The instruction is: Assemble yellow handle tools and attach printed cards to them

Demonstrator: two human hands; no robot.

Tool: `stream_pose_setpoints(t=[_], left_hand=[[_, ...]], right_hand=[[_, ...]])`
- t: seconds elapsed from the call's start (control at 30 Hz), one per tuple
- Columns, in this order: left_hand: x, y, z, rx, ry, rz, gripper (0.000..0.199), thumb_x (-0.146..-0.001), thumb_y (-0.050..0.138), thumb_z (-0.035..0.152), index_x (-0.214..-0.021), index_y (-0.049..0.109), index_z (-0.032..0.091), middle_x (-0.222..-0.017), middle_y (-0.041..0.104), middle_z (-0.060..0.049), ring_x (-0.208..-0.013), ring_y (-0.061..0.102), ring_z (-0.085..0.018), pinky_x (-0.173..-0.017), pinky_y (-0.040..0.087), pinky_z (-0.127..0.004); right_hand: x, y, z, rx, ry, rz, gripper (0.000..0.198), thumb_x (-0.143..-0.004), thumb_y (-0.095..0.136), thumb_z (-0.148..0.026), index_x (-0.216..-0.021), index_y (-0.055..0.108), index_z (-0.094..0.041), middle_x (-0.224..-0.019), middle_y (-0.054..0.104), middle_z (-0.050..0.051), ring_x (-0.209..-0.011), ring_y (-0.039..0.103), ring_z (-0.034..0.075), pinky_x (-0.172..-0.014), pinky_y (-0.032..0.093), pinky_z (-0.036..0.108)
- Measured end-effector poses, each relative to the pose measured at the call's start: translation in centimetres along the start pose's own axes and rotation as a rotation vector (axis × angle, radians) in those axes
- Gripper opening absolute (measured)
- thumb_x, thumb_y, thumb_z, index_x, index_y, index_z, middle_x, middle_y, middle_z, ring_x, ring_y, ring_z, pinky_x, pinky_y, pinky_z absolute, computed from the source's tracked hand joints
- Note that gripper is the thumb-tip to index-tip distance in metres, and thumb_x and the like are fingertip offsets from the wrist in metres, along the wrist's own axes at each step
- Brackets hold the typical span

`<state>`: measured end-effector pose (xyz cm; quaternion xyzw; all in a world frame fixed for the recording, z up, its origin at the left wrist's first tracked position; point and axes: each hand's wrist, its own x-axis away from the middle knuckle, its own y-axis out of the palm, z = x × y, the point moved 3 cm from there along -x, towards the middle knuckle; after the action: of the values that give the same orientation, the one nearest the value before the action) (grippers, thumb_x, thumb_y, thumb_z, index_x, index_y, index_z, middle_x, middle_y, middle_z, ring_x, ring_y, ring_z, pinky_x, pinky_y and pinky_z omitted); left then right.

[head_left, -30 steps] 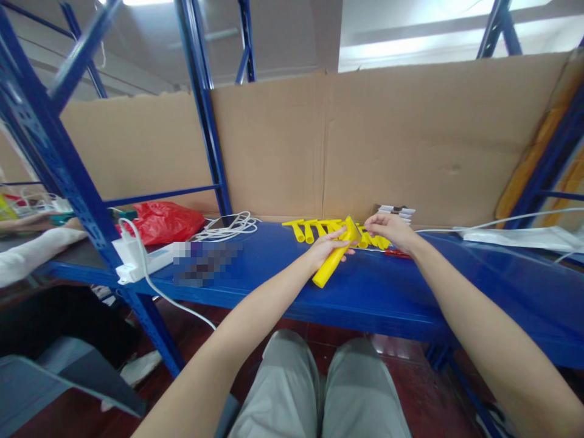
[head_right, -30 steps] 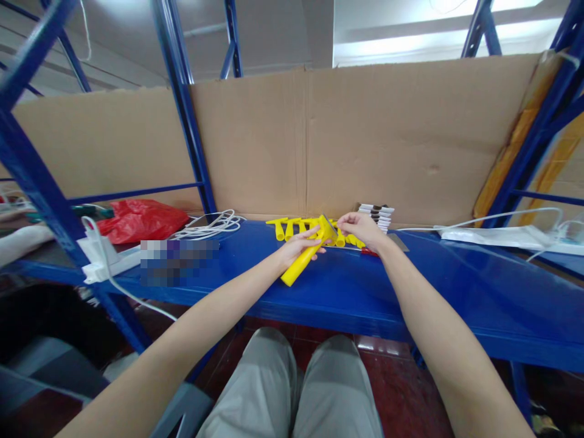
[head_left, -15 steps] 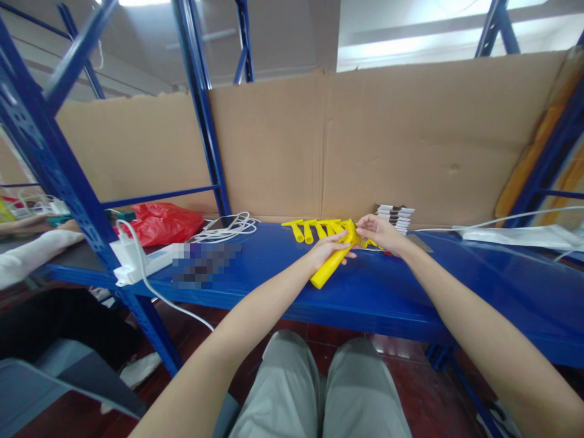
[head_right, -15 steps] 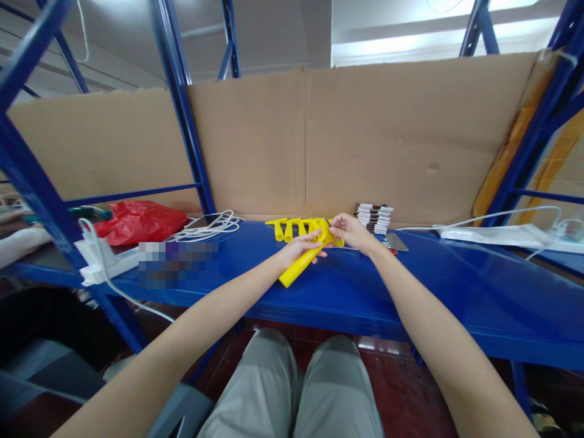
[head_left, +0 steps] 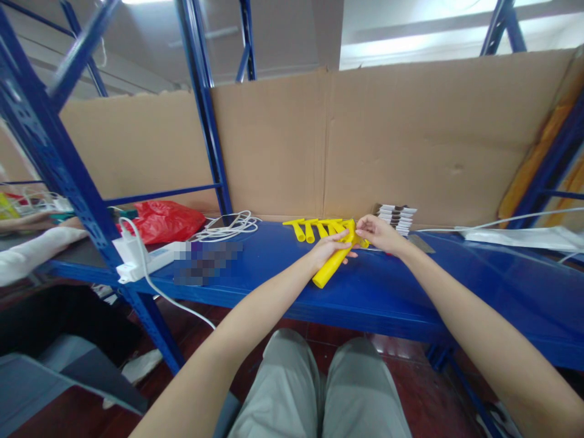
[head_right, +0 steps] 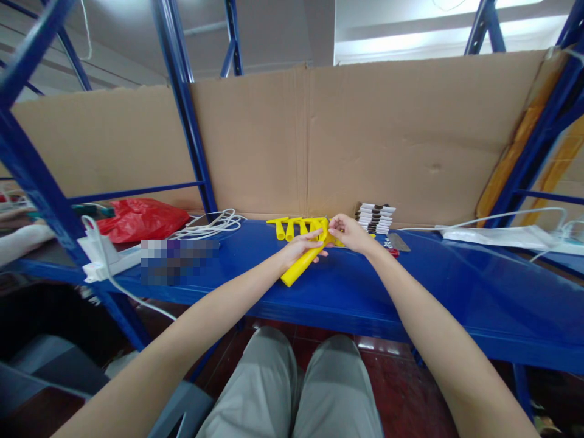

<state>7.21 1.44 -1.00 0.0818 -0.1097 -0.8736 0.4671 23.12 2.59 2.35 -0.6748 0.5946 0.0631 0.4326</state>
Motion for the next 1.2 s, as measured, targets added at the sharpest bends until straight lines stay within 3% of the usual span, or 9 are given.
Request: stream_pose_setpoints(t=[0.47, 0.9, 1.2], left_hand=[[0.12, 0.28, 0.18, 0.062, -0.022, -0.029, 0.064, -0.082, 0.053, 0.002, -0.142, 0.038, 0.018, -0.105, 0.067, -0.013, -0.063, 0.065, -0.012, -0.048, 0.043, -0.018], [-0.05, 0.28, 0.05, 0.039, -0.024, -0.005, 0.059, -0.082, 0.053, 0.001, -0.137, 0.044, 0.019, -0.098, 0.067, -0.011, -0.062, 0.062, -0.014, -0.049, 0.04, -0.021], [0.26, 0.37, 0.18, 0.015, -0.033, -0.018, 0.057, -0.083, 0.052, 0.003, -0.138, 0.045, 0.016, -0.107, 0.066, -0.015, -0.063, 0.061, -0.013, -0.051, 0.04, -0.021]], right_hand=[[0.11, 0.61, -0.5, 0.183, -0.045, 0.077, 0.007, -0.077, 0.049, -0.025, -0.078, 0.043, -0.023, -0.073, 0.052, 0.0, -0.067, 0.051, 0.016, -0.065, 0.044, 0.031], [0.16, 0.63, -0.03, 0.09, -0.015, 0.043, 0.012, -0.076, 0.053, -0.027, -0.079, 0.042, -0.024, -0.074, 0.05, -0.001, -0.069, 0.05, 0.016, -0.065, 0.046, 0.031], [0.04, 0.54, 0.06, 0.035, 0.026, 0.057, 0.013, -0.072, 0.055, -0.024, -0.078, 0.043, -0.024, -0.073, 0.049, -0.002, -0.067, 0.05, 0.015, -0.07, 0.047, 0.034]])
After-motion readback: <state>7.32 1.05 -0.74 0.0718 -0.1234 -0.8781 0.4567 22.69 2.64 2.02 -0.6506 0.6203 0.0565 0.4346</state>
